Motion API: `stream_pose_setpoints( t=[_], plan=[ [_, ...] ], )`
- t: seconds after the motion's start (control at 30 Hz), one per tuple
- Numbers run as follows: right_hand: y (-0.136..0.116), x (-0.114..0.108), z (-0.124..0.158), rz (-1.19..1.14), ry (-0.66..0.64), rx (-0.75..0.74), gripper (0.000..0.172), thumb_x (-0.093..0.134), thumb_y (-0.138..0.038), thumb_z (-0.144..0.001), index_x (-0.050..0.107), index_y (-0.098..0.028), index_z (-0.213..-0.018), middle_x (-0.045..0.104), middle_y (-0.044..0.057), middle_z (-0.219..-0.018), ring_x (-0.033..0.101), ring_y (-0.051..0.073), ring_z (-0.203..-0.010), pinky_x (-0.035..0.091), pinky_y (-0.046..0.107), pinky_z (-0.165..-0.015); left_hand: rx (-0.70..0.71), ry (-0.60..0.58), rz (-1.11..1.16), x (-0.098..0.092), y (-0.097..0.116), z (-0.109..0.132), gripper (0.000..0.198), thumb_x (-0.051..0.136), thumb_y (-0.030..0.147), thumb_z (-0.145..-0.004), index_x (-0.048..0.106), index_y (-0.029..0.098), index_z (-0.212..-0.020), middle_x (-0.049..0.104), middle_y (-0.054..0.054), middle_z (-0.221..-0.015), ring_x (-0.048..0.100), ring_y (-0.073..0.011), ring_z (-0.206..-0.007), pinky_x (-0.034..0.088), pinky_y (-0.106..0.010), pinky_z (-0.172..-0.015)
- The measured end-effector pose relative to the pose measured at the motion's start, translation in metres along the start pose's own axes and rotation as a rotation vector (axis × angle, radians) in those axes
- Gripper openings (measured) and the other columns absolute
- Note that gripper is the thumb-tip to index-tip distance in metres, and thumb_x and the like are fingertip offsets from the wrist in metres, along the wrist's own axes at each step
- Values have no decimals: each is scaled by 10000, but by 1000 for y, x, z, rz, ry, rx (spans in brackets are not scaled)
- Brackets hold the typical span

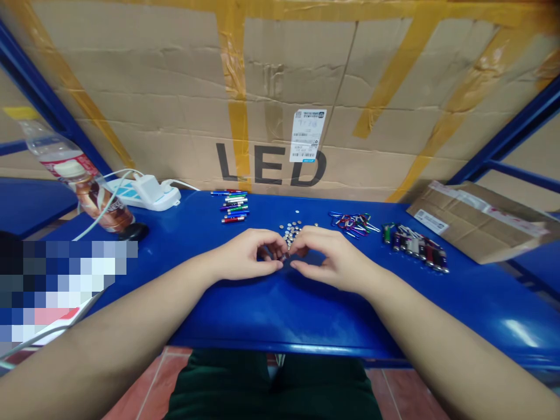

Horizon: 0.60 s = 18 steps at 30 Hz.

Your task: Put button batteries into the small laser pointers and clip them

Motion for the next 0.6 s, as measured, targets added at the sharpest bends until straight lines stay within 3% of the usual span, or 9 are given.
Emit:
stream_pose_setpoints(
  t=[0.13,0.23,0.37,0.5,0.6],
  plan=[
    [-5,-3,-2,-11,-81,-26,106,664,-146,-942,690,-206,-1026,704,51,-978,652,180,-922,517,306,-845,-3,-15,21,1,1,1,153,703,198,-860,685,143,-1002,717,-45,-950,688,-150,-801,585,-282,-762],
    [-5,-12,-1,10,-58,18,76,664,-171,-940,685,-199,-1008,705,46,-957,648,171,-887,516,301,-821,-28,-19,35,1,1,2,171,704,207,-865,681,148,-1024,716,-47,-949,689,-161,-821,589,-295,-771],
    [10,-36,14,77,-52,236,35,645,-224,-926,669,-200,-915,711,26,-872,646,158,-769,517,291,-723,-55,-28,10,-1,1,3,212,703,195,-865,674,166,-1073,722,-47,-981,697,-170,-867,590,-306,-793],
    [37,-61,40,101,-269,512,69,694,-232,-839,746,-225,-884,745,1,-772,659,160,-628,503,281,-588,-44,-8,-16,-4,2,4,249,687,193,-883,669,194,-1131,715,-43,-1006,695,-175,-912,585,-303,-796],
    [50,-71,53,80,-333,620,108,734,-254,-795,792,-249,-886,760,-16,-733,666,166,-587,492,274,-539,-40,-23,-36,-6,0,4,187,674,188,-894,683,195,-1081,718,-49,-1009,694,-183,-924,580,-298,-773]
  ],
)
Point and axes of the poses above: each hand's wrist, its own z-axis away from the middle knuckle, its own x-axis out of the palm, y = z × x, the point moved 1 cm from there along -z, towards the middle knuckle
